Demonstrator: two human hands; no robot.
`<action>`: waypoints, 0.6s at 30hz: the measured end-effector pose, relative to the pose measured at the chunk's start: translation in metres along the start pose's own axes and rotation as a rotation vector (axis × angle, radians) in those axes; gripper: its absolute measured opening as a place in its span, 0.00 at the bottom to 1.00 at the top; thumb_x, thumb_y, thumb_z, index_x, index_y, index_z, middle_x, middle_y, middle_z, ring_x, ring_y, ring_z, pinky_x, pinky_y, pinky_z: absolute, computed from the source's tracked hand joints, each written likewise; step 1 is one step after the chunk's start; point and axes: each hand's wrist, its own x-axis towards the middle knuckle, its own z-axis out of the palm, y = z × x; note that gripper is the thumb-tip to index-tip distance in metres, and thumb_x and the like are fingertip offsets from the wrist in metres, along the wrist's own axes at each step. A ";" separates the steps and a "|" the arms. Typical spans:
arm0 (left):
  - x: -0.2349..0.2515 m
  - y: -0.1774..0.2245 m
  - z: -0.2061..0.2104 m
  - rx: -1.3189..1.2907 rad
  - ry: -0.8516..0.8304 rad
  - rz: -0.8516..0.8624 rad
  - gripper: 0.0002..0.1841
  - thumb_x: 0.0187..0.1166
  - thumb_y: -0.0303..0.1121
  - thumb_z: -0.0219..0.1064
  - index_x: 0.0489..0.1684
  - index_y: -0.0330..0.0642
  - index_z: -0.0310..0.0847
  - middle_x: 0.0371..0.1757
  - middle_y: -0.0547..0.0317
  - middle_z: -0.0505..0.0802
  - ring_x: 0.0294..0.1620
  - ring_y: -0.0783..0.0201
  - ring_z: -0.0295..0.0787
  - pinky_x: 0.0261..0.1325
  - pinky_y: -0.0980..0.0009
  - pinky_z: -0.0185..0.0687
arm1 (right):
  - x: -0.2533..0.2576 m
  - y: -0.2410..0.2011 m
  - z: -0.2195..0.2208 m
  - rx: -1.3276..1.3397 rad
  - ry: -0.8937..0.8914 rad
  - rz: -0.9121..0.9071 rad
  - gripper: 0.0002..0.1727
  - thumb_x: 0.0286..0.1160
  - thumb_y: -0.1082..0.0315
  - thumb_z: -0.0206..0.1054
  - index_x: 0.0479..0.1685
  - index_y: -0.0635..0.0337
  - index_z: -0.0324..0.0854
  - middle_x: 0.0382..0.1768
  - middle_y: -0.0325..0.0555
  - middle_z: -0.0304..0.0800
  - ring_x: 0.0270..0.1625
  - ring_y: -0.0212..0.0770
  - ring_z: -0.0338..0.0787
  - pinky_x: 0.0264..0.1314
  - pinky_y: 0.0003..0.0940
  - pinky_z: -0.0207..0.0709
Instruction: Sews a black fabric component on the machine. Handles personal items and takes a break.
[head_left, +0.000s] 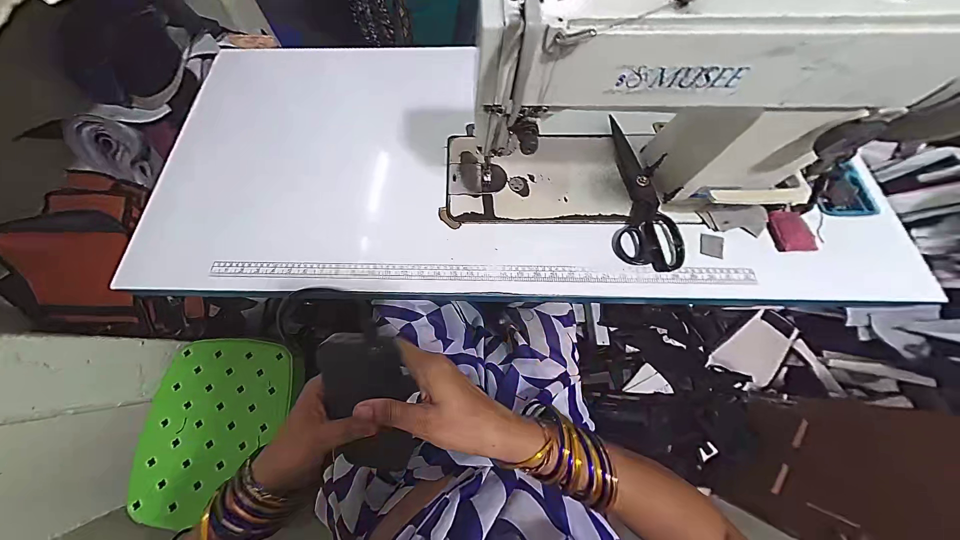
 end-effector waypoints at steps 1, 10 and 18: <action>-0.002 -0.003 -0.007 -0.006 -0.019 -0.006 0.24 0.54 0.45 0.87 0.53 0.67 0.89 0.47 0.83 0.97 0.49 0.83 0.93 0.55 0.81 0.90 | -0.003 -0.005 -0.011 -0.078 -0.069 -0.012 0.27 0.84 0.55 0.65 0.67 0.72 0.78 0.53 0.57 0.90 0.55 0.40 0.90 0.62 0.37 0.82; 0.034 -0.002 0.029 -0.030 0.122 -0.042 0.30 0.59 0.48 0.86 0.59 0.52 0.77 0.49 0.74 0.96 0.50 0.73 0.95 0.55 0.73 0.93 | -0.047 -0.006 -0.080 -0.194 0.058 0.026 0.36 0.78 0.49 0.69 0.79 0.67 0.73 0.65 0.54 0.89 0.61 0.37 0.89 0.63 0.32 0.82; 0.077 0.005 0.102 0.495 -0.625 0.259 0.40 0.89 0.60 0.49 0.85 0.29 0.63 0.86 0.39 0.70 0.83 0.61 0.70 0.80 0.66 0.72 | -0.114 0.021 -0.094 0.298 0.578 -0.028 0.23 0.72 0.59 0.76 0.66 0.45 0.77 0.50 0.24 0.95 0.50 0.23 0.93 0.55 0.24 0.89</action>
